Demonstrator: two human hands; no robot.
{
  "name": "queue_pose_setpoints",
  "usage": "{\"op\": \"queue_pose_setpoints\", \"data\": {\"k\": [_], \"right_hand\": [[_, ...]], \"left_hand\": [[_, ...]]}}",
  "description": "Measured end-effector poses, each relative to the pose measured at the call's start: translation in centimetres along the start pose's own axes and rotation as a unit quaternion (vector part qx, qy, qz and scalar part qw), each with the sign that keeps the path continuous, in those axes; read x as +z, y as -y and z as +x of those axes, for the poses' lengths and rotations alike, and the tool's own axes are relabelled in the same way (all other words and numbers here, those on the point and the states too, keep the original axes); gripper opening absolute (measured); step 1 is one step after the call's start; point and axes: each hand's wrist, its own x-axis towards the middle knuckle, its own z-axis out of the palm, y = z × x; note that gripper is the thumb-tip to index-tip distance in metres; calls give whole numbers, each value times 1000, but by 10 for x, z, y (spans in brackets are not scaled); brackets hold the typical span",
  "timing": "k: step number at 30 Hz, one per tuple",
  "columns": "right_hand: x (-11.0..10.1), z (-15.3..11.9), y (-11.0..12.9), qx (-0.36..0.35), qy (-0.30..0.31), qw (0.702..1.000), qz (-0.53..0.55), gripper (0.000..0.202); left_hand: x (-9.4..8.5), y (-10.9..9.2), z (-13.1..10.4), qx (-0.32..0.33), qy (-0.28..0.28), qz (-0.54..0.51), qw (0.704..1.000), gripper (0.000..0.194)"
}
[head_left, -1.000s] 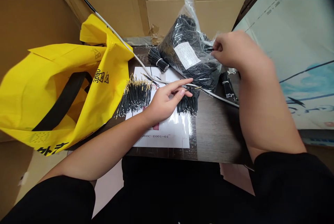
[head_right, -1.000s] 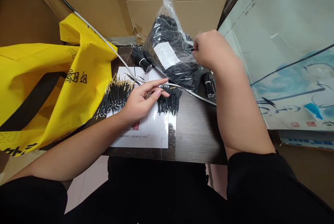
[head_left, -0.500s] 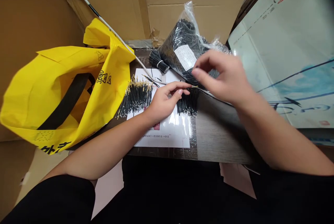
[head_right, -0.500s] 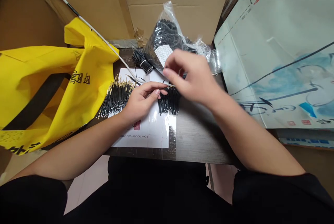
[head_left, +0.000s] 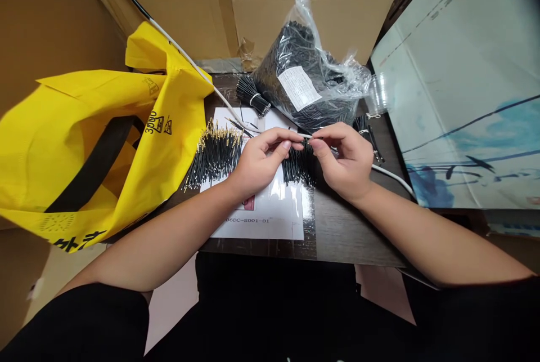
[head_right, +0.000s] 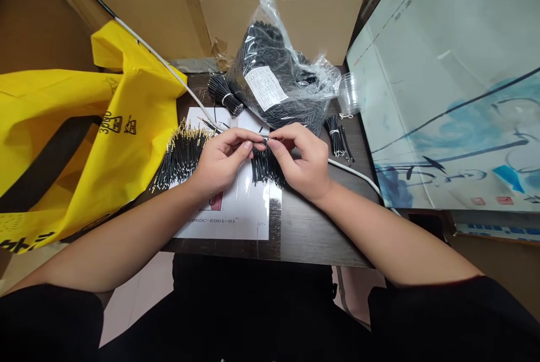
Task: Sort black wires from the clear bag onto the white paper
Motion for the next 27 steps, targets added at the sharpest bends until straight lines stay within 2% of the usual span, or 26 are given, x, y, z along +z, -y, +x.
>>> {"op": "queue_pose_setpoints", "data": {"k": [4,8,14,17,20,27], "right_hand": [[0,1,-2,-23,-6,1000,1,8],[0,0,-5,-7,-7,1000,7,8],[1,-7,-9,17,-36,999,23,9],[3,-8,-9,24,-33,998,38,7],[4,-6,-7,7,-25,999,43,3],[2,0,4,-83,10,996,-30,11]], "left_hand": [[0,-2,1,-3,-5,-9,1000,14],[1,-2,0,-18,-3,-20,1000,15],[3,-3,-5,-8,67,-37,997,20],[4,-3,-8,25,85,9,996,23],[4,-3,-10,66,77,86,991,25],[3,-7,-7,96,35,181,978,10]]}}
